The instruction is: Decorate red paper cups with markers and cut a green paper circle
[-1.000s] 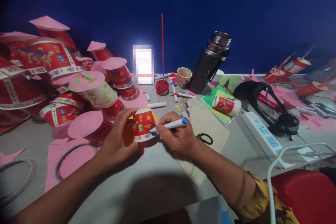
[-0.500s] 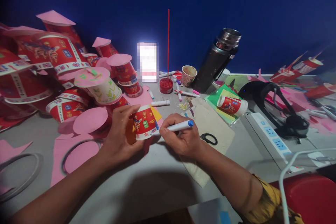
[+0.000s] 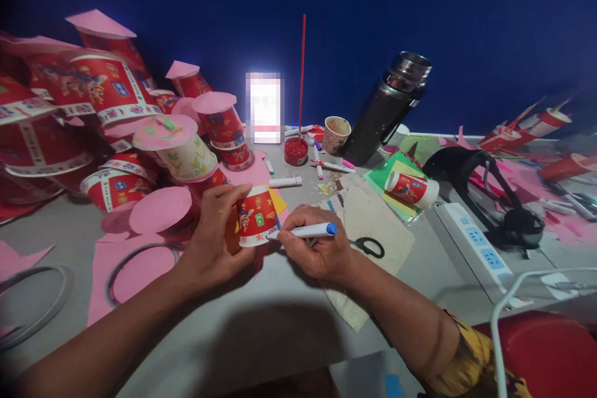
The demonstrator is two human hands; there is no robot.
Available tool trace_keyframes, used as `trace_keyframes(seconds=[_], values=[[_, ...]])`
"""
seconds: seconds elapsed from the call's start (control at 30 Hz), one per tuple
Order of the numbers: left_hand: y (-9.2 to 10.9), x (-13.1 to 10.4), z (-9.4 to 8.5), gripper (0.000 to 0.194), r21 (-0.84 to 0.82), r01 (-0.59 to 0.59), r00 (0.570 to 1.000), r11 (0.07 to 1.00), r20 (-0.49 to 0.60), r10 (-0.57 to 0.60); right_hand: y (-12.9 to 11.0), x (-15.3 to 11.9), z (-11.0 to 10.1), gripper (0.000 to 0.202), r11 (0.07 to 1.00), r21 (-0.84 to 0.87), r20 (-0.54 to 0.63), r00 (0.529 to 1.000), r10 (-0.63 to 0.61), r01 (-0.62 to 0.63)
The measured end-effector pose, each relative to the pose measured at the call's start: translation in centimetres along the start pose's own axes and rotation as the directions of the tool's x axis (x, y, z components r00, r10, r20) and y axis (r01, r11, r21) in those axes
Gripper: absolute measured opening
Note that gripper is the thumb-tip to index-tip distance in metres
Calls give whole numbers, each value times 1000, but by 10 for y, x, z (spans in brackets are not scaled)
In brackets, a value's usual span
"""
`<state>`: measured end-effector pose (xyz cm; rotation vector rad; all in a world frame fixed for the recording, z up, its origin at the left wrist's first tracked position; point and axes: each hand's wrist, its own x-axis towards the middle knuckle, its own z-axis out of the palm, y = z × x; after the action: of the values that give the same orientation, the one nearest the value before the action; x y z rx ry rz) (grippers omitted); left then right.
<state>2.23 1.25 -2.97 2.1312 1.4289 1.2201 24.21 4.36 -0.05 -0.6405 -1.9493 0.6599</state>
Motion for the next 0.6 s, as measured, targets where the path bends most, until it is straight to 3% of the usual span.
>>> trace_keyframes(seconds=[0.37,0.6], values=[[2,0,0,89,-47,-10,1000,999,10,10,0,0,0,11,999,-35,2,1000,-25,25],[3,0,-2,84,8,-36,999,999,7,36,0,0,0,11,1000,2,14,1000,-23,23]])
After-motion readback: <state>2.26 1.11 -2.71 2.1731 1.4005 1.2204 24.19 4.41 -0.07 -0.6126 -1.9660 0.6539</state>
